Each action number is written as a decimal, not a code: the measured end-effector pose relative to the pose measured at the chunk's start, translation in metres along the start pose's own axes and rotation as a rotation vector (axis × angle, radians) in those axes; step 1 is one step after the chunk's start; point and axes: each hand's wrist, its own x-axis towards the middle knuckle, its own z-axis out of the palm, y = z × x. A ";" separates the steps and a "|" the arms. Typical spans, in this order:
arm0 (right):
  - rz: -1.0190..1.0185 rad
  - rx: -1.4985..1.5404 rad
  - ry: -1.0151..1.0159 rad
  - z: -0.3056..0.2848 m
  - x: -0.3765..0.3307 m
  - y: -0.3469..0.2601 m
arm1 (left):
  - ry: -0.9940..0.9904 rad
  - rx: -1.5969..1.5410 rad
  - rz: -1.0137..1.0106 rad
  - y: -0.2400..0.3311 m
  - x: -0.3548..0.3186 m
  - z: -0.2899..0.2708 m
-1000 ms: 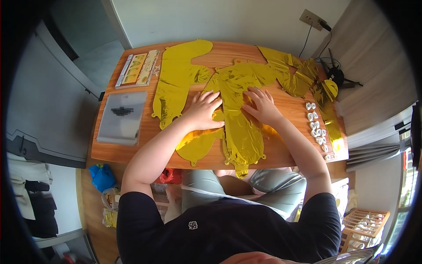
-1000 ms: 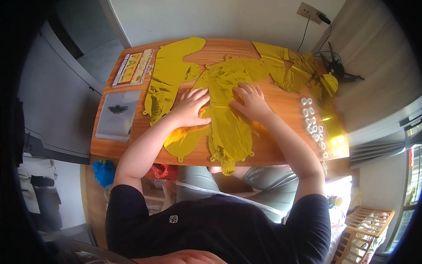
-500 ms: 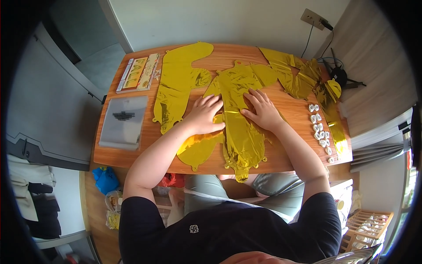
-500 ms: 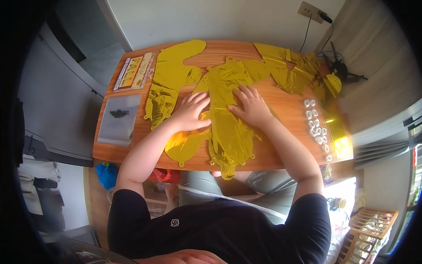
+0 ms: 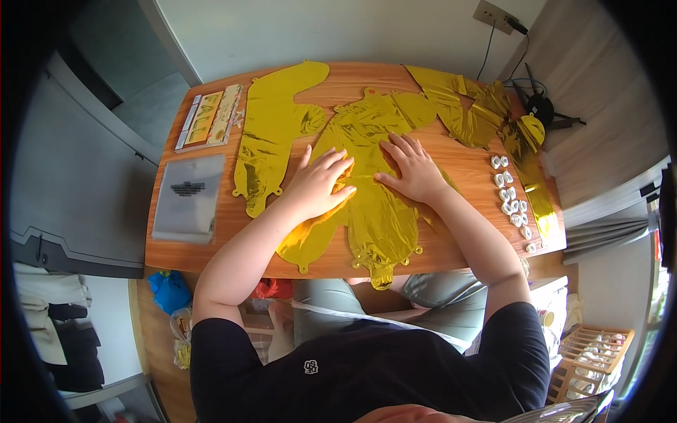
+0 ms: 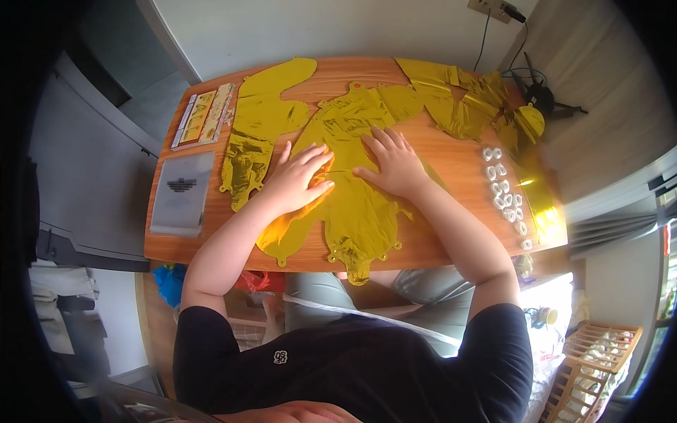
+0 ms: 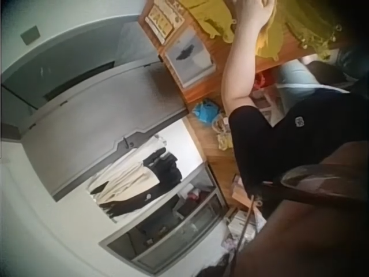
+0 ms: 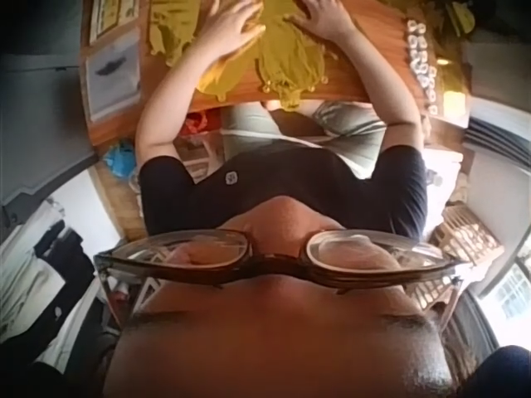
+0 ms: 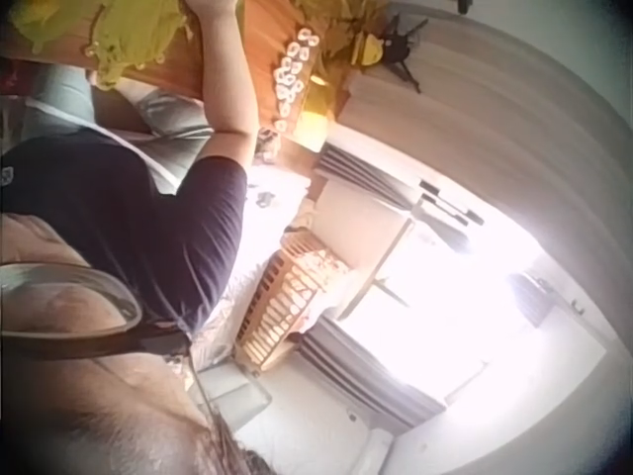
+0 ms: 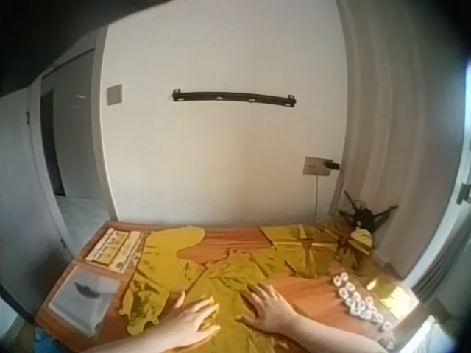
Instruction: Folding a yellow foil balloon on a wooden desk.
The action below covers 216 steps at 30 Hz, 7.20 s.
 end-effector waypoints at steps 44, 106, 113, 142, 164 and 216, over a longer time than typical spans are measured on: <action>0.144 0.728 0.027 -0.023 -0.004 0.009 | -0.038 0.044 -0.032 0.002 0.005 -0.007; -0.205 0.320 -0.055 -0.045 -0.038 0.062 | -0.046 0.021 -0.071 -0.008 0.007 0.001; -0.194 0.356 -0.057 -0.044 -0.039 0.062 | -0.064 0.046 -0.087 -0.007 0.006 0.002; 0.610 0.309 0.005 -0.056 0.088 0.104 | -0.060 0.020 -0.080 -0.007 -0.001 -0.006; 0.742 0.916 0.374 -0.030 0.141 0.084 | -0.064 0.006 -0.090 -0.008 0.004 -0.004; 0.124 -0.208 -0.115 0.025 0.125 0.035 | -0.079 0.012 -0.104 -0.004 0.006 -0.008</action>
